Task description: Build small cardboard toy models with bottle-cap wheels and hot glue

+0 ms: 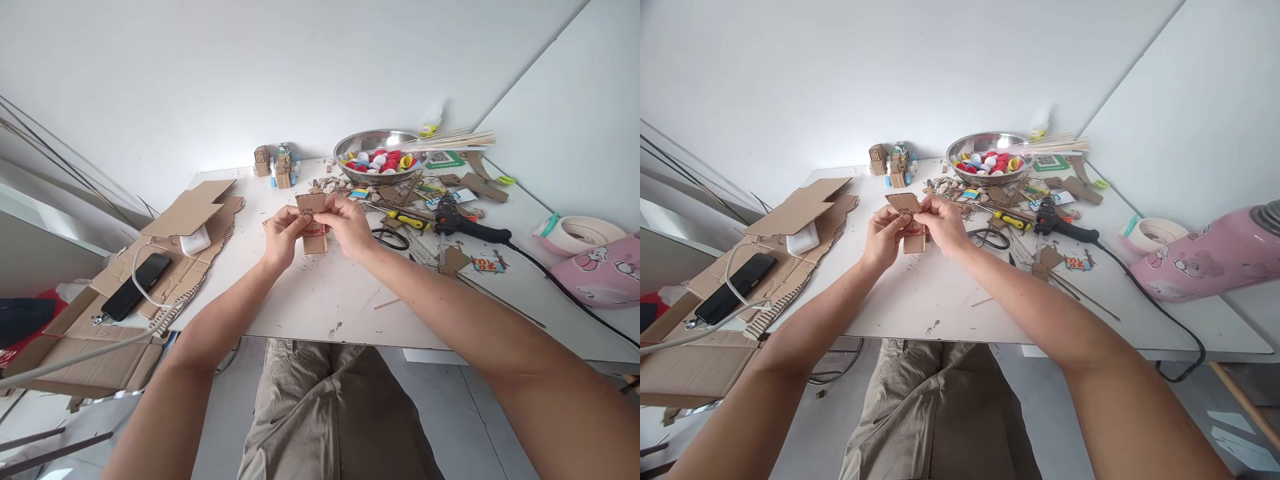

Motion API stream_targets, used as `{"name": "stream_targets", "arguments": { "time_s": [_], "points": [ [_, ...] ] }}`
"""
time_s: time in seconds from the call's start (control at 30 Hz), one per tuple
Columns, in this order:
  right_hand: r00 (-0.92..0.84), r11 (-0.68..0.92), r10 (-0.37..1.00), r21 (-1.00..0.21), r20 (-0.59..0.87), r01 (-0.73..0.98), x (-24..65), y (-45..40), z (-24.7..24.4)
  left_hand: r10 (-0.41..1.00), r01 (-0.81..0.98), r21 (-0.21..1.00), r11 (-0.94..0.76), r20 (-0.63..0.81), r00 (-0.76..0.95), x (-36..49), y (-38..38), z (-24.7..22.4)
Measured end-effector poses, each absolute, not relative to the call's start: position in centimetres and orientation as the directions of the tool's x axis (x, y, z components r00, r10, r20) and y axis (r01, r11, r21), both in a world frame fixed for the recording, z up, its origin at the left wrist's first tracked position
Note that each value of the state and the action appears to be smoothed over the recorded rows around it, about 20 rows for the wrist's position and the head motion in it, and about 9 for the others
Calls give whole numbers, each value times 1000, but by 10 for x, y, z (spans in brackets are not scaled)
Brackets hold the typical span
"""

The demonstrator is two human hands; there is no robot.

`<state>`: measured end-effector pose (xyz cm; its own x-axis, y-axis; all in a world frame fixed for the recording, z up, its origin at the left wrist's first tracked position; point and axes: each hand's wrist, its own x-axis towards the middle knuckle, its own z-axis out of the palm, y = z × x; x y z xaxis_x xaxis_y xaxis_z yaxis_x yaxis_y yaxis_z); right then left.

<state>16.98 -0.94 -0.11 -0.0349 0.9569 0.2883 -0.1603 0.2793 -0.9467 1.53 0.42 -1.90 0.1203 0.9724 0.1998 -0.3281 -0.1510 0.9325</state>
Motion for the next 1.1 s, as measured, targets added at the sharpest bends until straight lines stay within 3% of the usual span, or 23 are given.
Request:
{"name": "stream_targets", "arguments": {
  "time_s": [0.27, 0.43, 0.6, 0.73, 0.93, 1.1],
  "points": [
    [-55, 505, 863, -856, 502, 114, 181, -13, 5, 969, -297, 955, -2, 75, 236, 14, 9, -19],
    [-82, 567, 822, -797, 563, 208, 190, -10, 3, 962, -296, 944, 143, -62, 267, 7, 9, -5],
    [-144, 601, 797, -744, 587, 292, 197, -8, 2, 885, -171, 975, 139, -45, 463, -1, 5, 4],
    [-185, 561, 828, -781, 529, 275, 202, -4, 3, 879, -96, 992, 77, -23, 476, -1, 7, 1],
    [-308, 360, 899, -926, 312, 114, 214, 4, 8, 926, -90, 993, -71, 99, 363, 0, 11, -1],
    [-283, 347, 911, -929, 300, 131, 211, 0, 11, 940, -123, 984, -126, 159, 303, 3, 10, -1]
  ]
}}
